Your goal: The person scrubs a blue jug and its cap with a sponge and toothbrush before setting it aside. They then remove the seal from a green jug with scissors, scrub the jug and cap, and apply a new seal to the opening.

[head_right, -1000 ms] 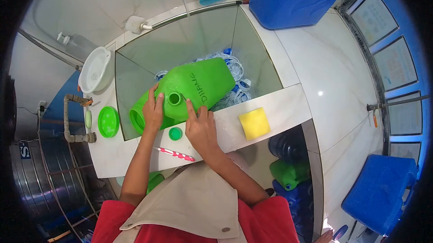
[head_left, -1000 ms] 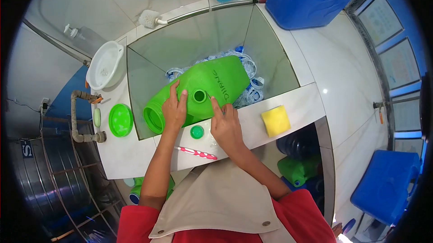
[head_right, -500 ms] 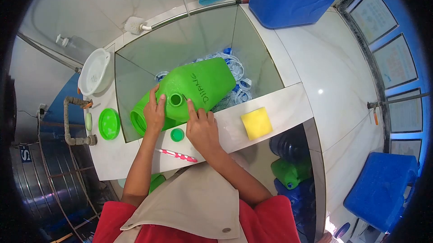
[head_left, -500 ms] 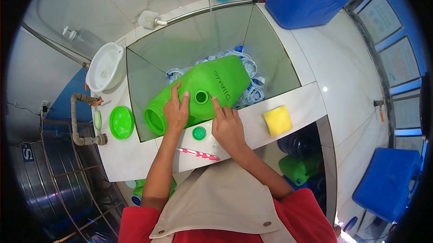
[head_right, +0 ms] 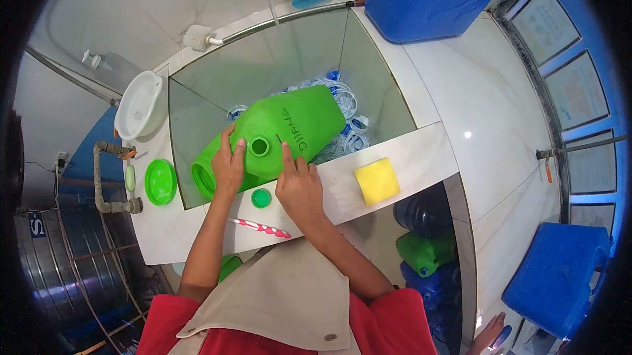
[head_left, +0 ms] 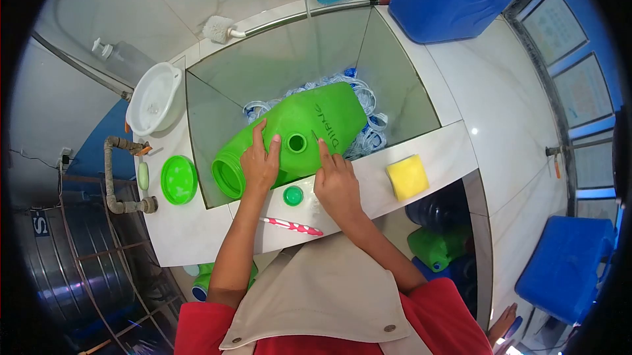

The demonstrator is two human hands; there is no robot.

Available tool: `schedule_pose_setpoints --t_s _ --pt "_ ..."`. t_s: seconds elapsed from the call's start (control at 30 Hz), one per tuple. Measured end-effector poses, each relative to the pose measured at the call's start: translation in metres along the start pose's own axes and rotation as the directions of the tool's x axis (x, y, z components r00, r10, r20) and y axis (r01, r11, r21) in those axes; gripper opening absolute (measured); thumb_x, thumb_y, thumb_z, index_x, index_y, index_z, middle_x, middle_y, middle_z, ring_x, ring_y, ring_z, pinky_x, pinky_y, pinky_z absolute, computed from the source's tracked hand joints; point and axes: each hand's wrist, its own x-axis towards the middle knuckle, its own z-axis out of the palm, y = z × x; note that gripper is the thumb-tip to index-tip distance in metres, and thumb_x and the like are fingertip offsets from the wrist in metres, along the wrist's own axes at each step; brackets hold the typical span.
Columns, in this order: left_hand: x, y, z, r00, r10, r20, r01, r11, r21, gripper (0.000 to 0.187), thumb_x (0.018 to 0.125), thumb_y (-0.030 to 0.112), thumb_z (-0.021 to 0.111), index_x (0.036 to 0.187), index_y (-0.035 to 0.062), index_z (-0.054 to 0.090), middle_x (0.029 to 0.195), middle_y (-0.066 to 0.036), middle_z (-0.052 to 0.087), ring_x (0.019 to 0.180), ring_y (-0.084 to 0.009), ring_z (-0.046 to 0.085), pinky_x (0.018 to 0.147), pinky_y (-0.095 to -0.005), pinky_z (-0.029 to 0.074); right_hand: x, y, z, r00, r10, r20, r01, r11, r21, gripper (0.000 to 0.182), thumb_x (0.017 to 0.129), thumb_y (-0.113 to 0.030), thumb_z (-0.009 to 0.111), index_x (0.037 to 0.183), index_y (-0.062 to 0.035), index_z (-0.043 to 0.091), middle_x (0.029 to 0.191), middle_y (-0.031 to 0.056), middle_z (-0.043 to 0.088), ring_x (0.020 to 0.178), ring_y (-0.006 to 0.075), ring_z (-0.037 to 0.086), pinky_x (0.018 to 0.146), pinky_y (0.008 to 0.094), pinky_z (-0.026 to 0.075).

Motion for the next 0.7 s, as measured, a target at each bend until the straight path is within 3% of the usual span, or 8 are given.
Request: schedule_pose_setpoints --t_s 0.53,0.7 --pt "0.0 -0.001 0.001 1.0 0.013 -0.008 -0.013 1.0 0.02 0.047 0.092 0.041 0.048 0.128 0.0108 0.046 0.058 -0.018 0.057 0.057 -0.0362 0.059 0.052 -0.0461 0.041 -0.002 -0.005 -0.003 0.999 -0.028 0.042 0.027 1.0 0.005 0.053 0.077 -0.008 0.056 0.129 -0.0047 0.049 0.084 0.0148 0.057 0.073 0.0314 0.055 0.065 0.0402 0.049" --pt "0.0 0.003 -0.002 1.0 0.026 -0.011 -0.026 1.0 0.017 0.046 0.092 0.04 0.048 0.127 0.0111 0.047 0.059 -0.018 0.058 0.057 -0.0367 0.059 0.053 -0.0466 0.041 -0.002 -0.004 0.003 1.0 -0.006 -0.024 0.007 0.999 0.044 0.053 0.078 -0.008 0.056 0.13 -0.0046 0.048 0.086 0.0153 0.057 0.073 0.0323 0.055 0.066 0.0408 0.049"
